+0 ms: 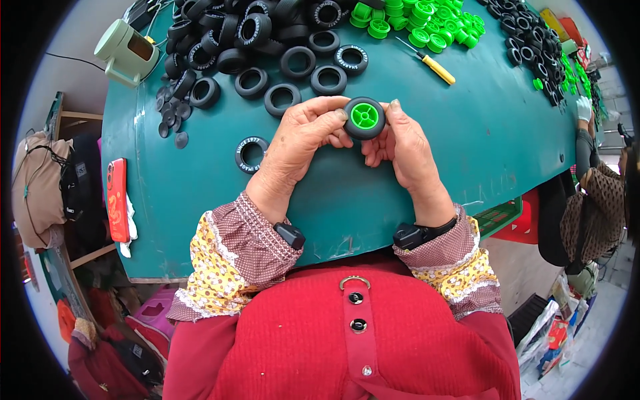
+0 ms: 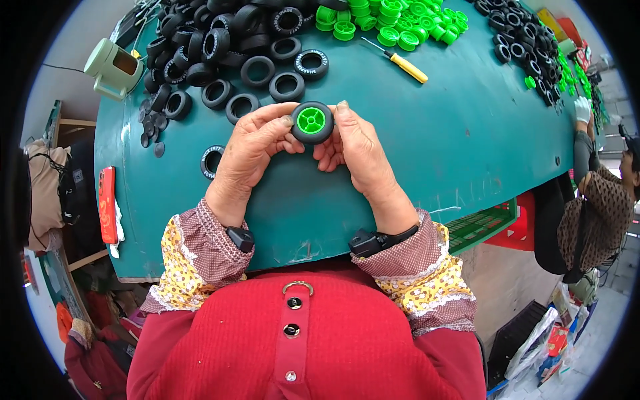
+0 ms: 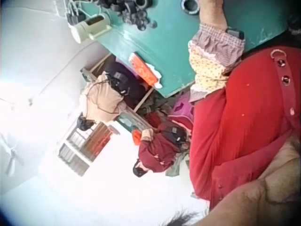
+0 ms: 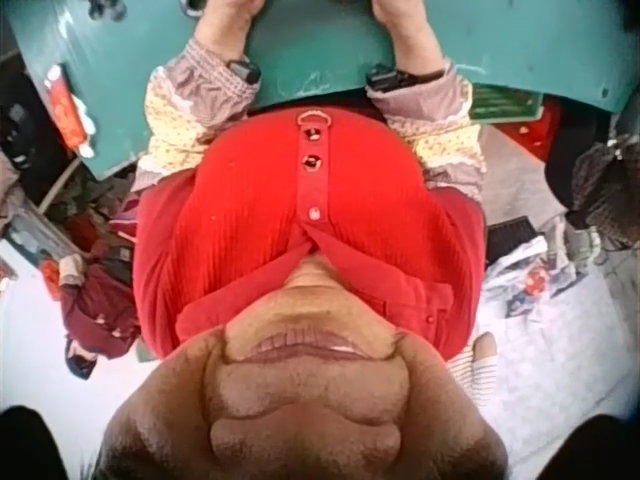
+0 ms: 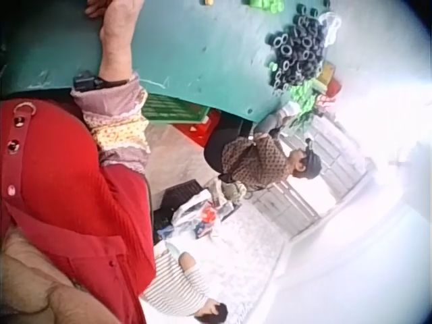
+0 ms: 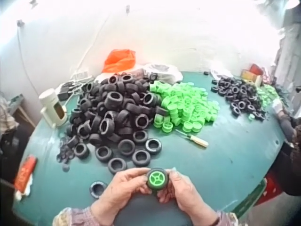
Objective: Assemble green plastic rims into black rubber toy tires and snap on hubcaps.
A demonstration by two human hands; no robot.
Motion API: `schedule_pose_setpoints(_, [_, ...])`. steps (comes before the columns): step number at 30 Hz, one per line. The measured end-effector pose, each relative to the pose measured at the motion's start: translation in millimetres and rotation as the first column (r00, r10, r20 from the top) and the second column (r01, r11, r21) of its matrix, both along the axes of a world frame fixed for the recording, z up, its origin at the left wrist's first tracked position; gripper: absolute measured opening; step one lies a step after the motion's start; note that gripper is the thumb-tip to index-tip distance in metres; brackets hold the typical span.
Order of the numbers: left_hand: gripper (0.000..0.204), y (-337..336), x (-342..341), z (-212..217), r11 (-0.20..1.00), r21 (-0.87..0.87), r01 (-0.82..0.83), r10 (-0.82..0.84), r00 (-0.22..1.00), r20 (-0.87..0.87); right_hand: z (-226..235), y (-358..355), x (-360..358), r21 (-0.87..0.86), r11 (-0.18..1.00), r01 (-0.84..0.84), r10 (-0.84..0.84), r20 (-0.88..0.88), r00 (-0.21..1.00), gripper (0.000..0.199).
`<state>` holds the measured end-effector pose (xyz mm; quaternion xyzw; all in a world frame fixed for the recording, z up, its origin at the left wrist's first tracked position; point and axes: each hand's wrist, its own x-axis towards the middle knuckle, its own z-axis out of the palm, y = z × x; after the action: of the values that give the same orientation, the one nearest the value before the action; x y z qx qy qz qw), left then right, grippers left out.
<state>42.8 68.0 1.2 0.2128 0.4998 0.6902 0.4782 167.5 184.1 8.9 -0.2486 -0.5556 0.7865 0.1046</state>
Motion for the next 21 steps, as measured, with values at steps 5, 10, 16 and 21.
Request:
schedule_pose_setpoints(5, [0.035, 2.1, 2.3, 2.1, 1.000, -0.025, 0.001, -0.001, 1.000, 0.017, -3.7, 0.3, -1.8, -0.004, 1.000, -0.004, 0.004, -0.021, 1.000, 0.047])
schedule_pose_setpoints(10, [0.044, 1.7, 1.8, -2.8, 1.000, 0.026, 0.016, -0.015, 0.998, -0.056, 0.7, -0.8, -2.1, 0.011, 1.000, 0.024, -0.024, -0.052, 0.998, 0.040])
schedule_pose_setpoints(16, [0.035, 6.0, 9.3, -4.2, 0.976, 0.068, -0.207, 0.215, 0.965, -0.152, -5.2, -2.1, -5.4, 0.115, 0.993, 0.039, -0.033, -0.051, 0.998, 0.032])
schedule_pose_setpoints(21, [0.038, 2.2, 2.9, 1.8, 0.995, -0.065, -0.074, 0.072, 0.997, -0.020, -7.4, 1.7, -2.7, 0.056, 0.998, 0.026, -0.022, -0.067, 0.997, 0.030])
